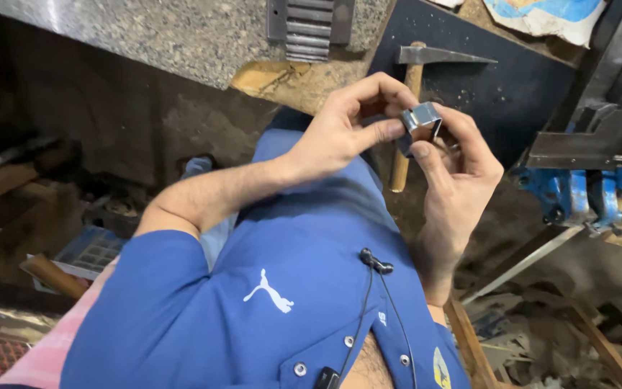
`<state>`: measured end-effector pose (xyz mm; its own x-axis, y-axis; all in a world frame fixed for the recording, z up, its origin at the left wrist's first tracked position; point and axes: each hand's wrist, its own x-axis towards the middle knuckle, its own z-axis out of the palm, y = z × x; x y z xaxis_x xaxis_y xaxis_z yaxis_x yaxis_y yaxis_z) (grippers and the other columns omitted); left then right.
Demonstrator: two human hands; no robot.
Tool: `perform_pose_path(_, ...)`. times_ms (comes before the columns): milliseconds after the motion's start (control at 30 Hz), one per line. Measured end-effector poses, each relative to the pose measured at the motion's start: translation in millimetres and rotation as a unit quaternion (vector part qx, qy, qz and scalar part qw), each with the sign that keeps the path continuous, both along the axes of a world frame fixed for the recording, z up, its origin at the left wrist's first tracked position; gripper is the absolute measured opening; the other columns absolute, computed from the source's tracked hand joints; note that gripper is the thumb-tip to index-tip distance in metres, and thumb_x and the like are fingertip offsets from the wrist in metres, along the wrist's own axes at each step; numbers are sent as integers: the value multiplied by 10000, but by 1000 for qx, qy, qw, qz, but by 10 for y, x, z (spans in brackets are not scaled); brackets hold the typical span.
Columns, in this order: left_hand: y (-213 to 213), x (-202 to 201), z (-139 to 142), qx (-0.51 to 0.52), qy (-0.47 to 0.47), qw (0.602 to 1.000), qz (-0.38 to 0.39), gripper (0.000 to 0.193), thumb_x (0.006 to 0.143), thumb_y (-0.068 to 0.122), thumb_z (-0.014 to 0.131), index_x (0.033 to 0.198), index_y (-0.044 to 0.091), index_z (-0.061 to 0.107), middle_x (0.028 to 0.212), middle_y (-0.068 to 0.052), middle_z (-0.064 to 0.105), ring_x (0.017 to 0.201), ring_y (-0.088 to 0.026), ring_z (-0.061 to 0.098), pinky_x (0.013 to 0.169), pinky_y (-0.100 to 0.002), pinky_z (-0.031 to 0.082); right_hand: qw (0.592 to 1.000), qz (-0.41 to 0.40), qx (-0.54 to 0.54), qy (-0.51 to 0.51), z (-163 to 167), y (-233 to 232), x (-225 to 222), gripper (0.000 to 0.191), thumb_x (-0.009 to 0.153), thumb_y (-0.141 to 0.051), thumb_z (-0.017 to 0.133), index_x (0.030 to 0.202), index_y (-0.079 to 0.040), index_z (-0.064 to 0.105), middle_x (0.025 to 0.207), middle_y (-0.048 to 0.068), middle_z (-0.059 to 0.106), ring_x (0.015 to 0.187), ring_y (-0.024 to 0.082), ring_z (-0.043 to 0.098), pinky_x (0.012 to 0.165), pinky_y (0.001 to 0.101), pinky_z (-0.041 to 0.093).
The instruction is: The person assembles small metal letter stamps into a wooden frame on the workbench, fitting each stamp by hand and pressing them into place. They use a hammer to tap the stamps into the holder and use green-handled pliers to trim and adjust the pieces, arranging the finished stamps in rows on the board.
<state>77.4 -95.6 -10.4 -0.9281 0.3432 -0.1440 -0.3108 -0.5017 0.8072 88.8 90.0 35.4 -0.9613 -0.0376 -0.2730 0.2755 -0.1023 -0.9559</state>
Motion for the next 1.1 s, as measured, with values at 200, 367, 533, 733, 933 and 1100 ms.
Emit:
perform_pose_path(200,-144,-72,73,-70,37,994,-75,381,1036,64,698,1388,5,566,1259,-49,678,1200,-115,665,1086,-303,561,998,7,57,-11,-11,21,-3,342,945,139,753,1275,71,695,1194,85,678,1042,138,703,926,259,592)
perform_pose_path(367,-210,-169,61,-42,-26,996,-79,346,1047,197,726,1323,20,616,1173,-63,725,1111,-124,715,1028,-305,588,996,76,-49,-9,-188,221,3,361,940,127,758,1294,91,698,1168,132,698,1050,147,678,942,246,546)
perform_pose_path(533,-208,-156,-50,8,-50,995,-81,323,1009,207,774,1240,40,623,1110,-65,746,1083,-122,698,1005,-300,564,991,33,-103,-75,-433,389,12,394,922,69,781,1296,100,664,1174,160,718,1017,190,692,974,312,566)
perform_pose_path(733,-175,-130,-163,32,-104,990,-91,353,955,153,812,1243,21,656,1089,-79,749,1055,-131,699,948,-299,548,971,18,-212,-113,-586,427,85,452,917,-4,821,1319,115,651,1185,168,711,1087,196,681,1034,310,538)
perform_pose_path(933,-198,-116,-101,-3,-18,995,-100,349,1019,96,796,1333,64,647,1224,-37,734,1198,-104,682,1108,-292,540,974,-27,-205,-93,-628,519,121,408,942,-63,840,1261,118,664,1174,173,717,1071,208,695,1026,320,547)
perform_pose_path(1100,-140,-79,5,-37,9,996,-87,415,941,23,825,1315,57,649,1206,-28,731,1168,-108,699,1080,-302,577,980,-31,-189,-58,-603,580,166,387,959,-101,848,1233,112,675,1186,175,729,1036,200,706,1003,304,552)
